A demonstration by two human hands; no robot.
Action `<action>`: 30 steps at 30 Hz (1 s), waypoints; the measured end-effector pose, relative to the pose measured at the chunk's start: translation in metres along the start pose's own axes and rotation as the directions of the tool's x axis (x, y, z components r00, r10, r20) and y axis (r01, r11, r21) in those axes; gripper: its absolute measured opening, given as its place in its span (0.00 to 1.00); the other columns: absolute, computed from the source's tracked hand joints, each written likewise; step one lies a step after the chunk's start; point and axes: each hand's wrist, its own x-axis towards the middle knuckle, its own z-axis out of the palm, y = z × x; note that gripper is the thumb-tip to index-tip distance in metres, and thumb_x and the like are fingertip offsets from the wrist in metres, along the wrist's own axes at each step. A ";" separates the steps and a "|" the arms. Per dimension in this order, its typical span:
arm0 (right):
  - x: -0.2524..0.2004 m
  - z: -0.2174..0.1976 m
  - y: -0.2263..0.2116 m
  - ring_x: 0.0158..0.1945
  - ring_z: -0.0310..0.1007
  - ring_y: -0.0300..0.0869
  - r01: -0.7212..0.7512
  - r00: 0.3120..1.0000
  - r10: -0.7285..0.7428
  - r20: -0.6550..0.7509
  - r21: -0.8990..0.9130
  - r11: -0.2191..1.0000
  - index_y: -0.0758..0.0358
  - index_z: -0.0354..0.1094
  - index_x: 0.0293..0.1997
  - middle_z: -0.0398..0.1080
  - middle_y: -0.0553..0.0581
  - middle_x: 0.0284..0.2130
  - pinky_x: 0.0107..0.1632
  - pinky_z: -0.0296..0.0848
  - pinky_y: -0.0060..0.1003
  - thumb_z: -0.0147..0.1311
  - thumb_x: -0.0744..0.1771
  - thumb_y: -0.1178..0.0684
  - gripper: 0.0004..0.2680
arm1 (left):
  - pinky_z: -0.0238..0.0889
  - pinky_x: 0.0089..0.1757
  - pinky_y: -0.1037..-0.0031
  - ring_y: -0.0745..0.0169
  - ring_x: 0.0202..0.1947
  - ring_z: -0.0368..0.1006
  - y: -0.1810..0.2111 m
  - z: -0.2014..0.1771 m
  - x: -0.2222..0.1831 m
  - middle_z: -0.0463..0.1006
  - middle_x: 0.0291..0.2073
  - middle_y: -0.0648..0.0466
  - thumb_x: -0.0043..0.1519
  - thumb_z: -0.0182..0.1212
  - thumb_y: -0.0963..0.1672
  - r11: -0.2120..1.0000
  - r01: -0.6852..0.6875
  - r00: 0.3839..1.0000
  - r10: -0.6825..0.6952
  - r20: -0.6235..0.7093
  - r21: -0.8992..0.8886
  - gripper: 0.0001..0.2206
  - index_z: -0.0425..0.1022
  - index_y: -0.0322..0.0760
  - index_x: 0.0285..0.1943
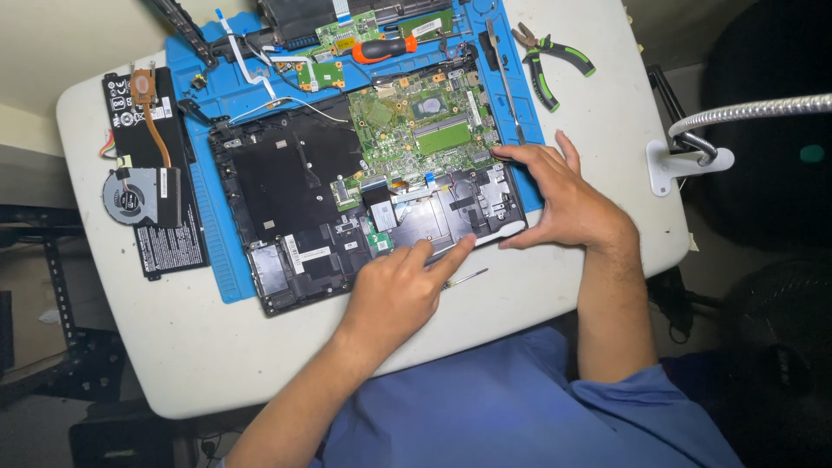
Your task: Routing internal cables and connecting ribbon cables to the motherboard during a laptop repair.
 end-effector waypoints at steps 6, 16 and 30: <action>0.002 -0.001 -0.001 0.67 0.61 0.60 -0.009 1.000 0.009 0.006 0.014 1.000 0.61 0.58 0.70 0.69 0.66 0.58 0.72 0.23 0.68 0.82 0.47 0.46 0.45 | 0.66 0.22 0.72 0.57 0.21 0.75 -0.010 -0.031 -0.018 0.76 0.27 0.54 0.59 0.55 0.42 0.998 0.035 0.998 -0.038 0.047 0.047 0.19 0.82 0.58 0.56; 0.001 -0.007 0.002 0.71 0.56 0.50 -0.005 0.988 0.019 0.156 -0.093 0.996 0.54 0.47 0.74 0.61 0.59 0.64 0.75 0.18 0.60 0.76 0.52 0.38 0.46 | 0.67 0.34 0.68 0.58 0.29 0.70 0.012 -0.045 -0.065 0.76 0.33 0.53 0.63 0.64 0.38 0.964 0.019 1.000 -0.023 -0.011 -0.265 0.13 0.79 0.35 0.57; 0.001 -0.006 -0.001 0.75 0.52 0.51 0.129 0.987 -0.121 0.109 -0.074 0.989 0.56 0.51 0.72 0.55 0.60 0.69 0.75 0.24 0.67 0.67 0.58 0.37 0.37 | 0.60 0.36 0.69 0.60 0.33 0.68 0.015 -0.002 -0.089 0.77 0.39 0.57 0.61 0.67 0.40 0.999 0.003 0.994 0.003 -0.109 0.054 0.12 0.80 0.44 0.53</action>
